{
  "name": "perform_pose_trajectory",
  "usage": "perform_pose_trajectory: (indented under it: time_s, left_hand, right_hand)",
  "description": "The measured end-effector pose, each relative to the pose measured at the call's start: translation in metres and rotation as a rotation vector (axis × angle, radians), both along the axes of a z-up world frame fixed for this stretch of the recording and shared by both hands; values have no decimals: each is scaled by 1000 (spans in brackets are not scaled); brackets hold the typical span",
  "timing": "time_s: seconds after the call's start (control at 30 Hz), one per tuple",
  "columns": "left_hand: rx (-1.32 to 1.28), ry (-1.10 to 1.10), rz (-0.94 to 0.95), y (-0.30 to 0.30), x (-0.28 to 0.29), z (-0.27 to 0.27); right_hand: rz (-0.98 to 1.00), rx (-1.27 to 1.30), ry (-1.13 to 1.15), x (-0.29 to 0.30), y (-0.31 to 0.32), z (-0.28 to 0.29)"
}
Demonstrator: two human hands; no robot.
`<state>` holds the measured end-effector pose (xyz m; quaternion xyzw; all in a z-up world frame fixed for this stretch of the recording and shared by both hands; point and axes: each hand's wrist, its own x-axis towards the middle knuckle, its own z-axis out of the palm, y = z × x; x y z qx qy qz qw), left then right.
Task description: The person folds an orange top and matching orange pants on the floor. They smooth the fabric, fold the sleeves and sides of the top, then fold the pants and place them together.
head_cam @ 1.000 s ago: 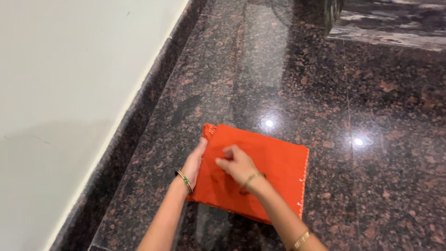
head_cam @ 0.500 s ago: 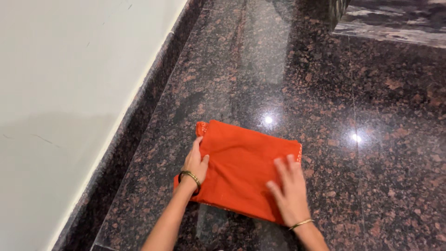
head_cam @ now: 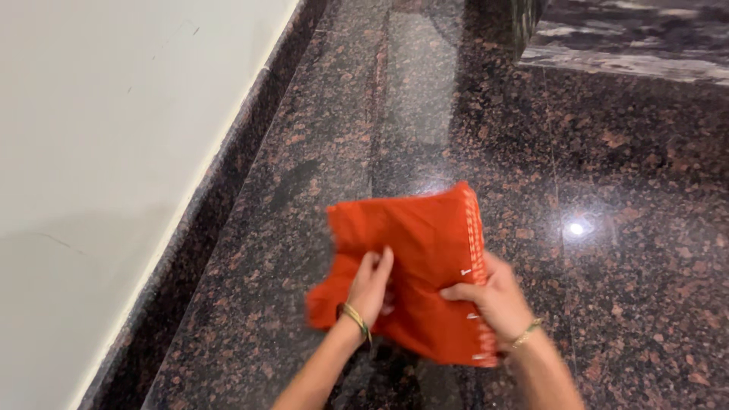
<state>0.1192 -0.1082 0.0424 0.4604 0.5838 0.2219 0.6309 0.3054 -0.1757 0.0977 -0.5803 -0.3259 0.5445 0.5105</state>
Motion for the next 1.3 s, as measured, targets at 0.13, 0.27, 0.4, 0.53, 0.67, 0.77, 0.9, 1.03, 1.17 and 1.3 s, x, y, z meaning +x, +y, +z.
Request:
perform_pose_trajectory:
  time_s: [0.13,0.27,0.4,0.53,0.67,0.77,0.9,1.03,1.17,1.3]
  left_hand:
    - [-399,-834,2,42,29,33]
    - [-407,-1227,-140,85,45,38]
    - [-336,-922,-137,99,26,-9]
    - [-235,-309,10,78,4,-63]
    - [31,132,34,33,-3,-81]
    - [198,461,-184,1,4,-78]
    - [628,287,-284,-3,19,-63]
    - [766,409,-516,24,30,-47]
    - [1068,662,-457,53,33,-43]
    - [996,627,-380,55,16,-60]
  right_hand:
    - [209,100,-1076,20,-16,90]
    - [293,146,-1603,12,-25,85]
    - [480,291,-1823,4,-36,11]
    - [780,195,-1490,4,-64,-63]
    - [277,284,-1324,37,-72,-92]
    - [68,-142,-1249,62,-61,-103]
    - [-26,-342,-976,51,-66,-134]
    - [-219,-72,-921,1,-97,-158]
    - [-188,-234,-679,-19,-110,-143]
    - [-444,-143,-832,31,-106,-118]
